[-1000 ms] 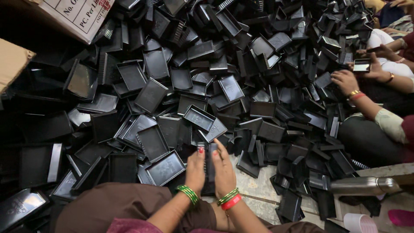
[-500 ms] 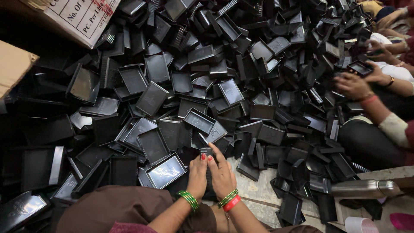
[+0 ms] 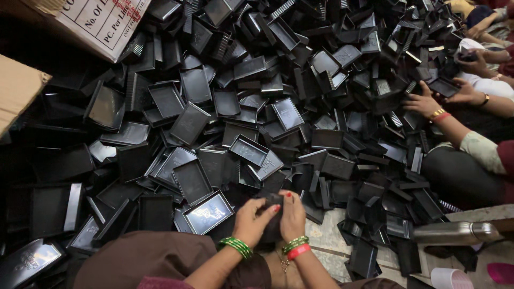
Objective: The person sits on the floor in front of a large pile of black plastic boxes and lids, picks up boxes one at a time, matches lids to bases, and stacks the matched boxes. The person places completed stacks into a cardboard box at the side.
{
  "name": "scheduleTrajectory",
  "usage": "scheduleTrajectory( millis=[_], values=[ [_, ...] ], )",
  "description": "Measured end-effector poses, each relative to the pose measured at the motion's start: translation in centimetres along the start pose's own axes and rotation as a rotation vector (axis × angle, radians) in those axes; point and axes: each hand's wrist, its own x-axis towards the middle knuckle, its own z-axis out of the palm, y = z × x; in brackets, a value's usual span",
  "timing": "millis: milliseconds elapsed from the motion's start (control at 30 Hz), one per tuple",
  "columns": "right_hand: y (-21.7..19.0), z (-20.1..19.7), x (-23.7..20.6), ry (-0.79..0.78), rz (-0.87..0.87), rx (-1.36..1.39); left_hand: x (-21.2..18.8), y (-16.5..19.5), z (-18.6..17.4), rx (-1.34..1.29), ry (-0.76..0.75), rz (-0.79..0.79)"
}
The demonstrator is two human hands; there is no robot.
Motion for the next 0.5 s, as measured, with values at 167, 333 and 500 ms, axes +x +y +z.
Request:
scheduleTrajectory(
  millis=[167, 333, 500],
  values=[
    [2.3, -1.9, -1.1, 0.039, 0.069, -0.146, -1.3, -0.5, 1.4, 0.134, -0.030, 0.126],
    [6.0, -7.6, -1.4, 0.002, -0.020, -0.467, -2.0, -0.3, 0.7, 0.270, -0.311, 0.041],
    [11.5, -16.1, -3.4, -0.034, 0.369, -0.829, -1.9, 0.0, -1.5, 0.872, -0.356, 0.380]
  ],
)
